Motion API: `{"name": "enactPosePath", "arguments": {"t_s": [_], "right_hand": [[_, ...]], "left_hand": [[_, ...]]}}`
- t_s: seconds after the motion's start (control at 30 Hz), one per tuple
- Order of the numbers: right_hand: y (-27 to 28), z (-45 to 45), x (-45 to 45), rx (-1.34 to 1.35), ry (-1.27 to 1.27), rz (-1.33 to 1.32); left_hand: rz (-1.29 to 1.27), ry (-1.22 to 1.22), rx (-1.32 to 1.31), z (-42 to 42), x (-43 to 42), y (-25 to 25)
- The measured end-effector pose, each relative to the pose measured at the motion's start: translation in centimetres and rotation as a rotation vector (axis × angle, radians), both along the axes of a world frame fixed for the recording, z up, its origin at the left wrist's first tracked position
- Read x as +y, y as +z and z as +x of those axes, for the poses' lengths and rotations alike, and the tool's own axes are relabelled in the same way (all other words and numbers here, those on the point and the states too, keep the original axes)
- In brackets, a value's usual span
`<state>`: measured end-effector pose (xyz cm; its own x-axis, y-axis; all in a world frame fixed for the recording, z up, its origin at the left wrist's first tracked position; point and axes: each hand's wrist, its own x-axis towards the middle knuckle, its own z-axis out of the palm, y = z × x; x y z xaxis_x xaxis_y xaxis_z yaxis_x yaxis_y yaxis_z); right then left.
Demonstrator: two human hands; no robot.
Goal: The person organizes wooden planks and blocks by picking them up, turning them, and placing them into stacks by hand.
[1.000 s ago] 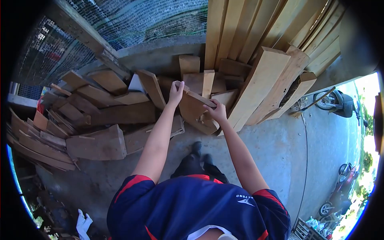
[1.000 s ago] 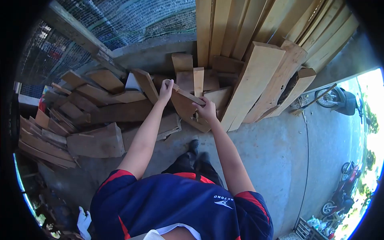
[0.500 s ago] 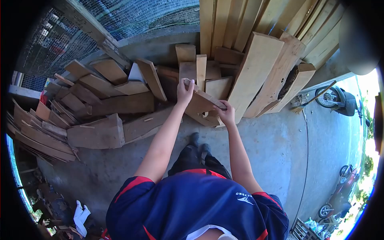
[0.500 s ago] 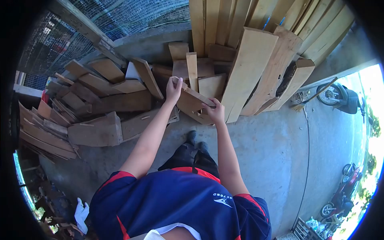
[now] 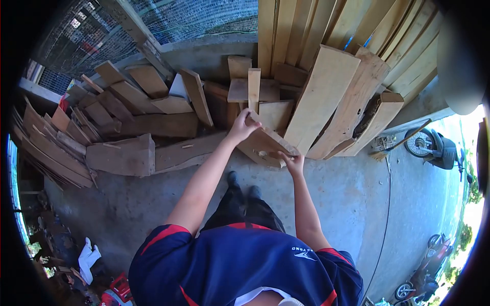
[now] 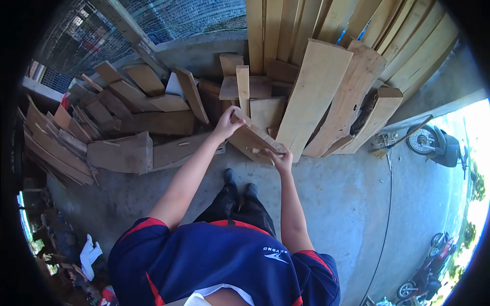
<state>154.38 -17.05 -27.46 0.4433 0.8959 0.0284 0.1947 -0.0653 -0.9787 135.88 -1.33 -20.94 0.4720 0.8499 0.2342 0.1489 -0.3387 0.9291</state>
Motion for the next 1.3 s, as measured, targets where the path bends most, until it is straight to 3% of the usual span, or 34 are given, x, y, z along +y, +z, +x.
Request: {"name": "enactPosePath", "arguments": {"t_s": [0.13, 0.27, 0.37, 0.43, 0.47, 0.53, 0.67, 0.83, 1.0, 1.3], "right_hand": [[-0.2, 0.1, -1.6, 0.224, -0.036, 0.018], [1.9, 1.5, -0.4, 0.13, 0.001, 0.079], [7.8, 1.5, 1.6, -0.116, -0.006, 0.074], [12.3, 1.2, 3.0, -0.145, 0.062, 0.048], [14.0, 0.2, 4.0, -0.004, 0.074, 0.233], [17.4, -0.7, 5.8, -0.124, 0.082, 0.326], [25.8, -3.7, 8.0, -0.157, 0.151, 0.425], [32.2, -8.2, 9.9, -0.07, 0.197, 0.543], [32.7, -12.8, 12.7, -0.075, 0.239, 0.63], [24.7, -21.6, 16.5, 0.067, 0.323, 0.576]], "left_hand": [[-0.096, 0.036, -0.075, 0.9, -1.5, 0.0], [-0.278, 0.124, -0.182, 0.3, -2.3, 2.1], [-0.311, 0.211, -0.426, -0.4, -1.9, 6.0], [-0.279, 0.247, -0.547, -1.5, -1.4, 8.5], [-0.285, 0.271, -0.613, -2.2, -1.5, 10.8], [-0.281, 0.3, -0.731, -3.9, -1.0, 13.8], [-0.245, 0.385, -0.829, -7.3, -0.7, 20.6], [-0.195, 0.375, -0.859, -11.9, 0.4, 27.0], [-0.091, 0.392, -0.845, -16.6, 1.7, 28.6], [-0.003, 0.468, -0.774, -24.8, 4.3, 21.9]]}}
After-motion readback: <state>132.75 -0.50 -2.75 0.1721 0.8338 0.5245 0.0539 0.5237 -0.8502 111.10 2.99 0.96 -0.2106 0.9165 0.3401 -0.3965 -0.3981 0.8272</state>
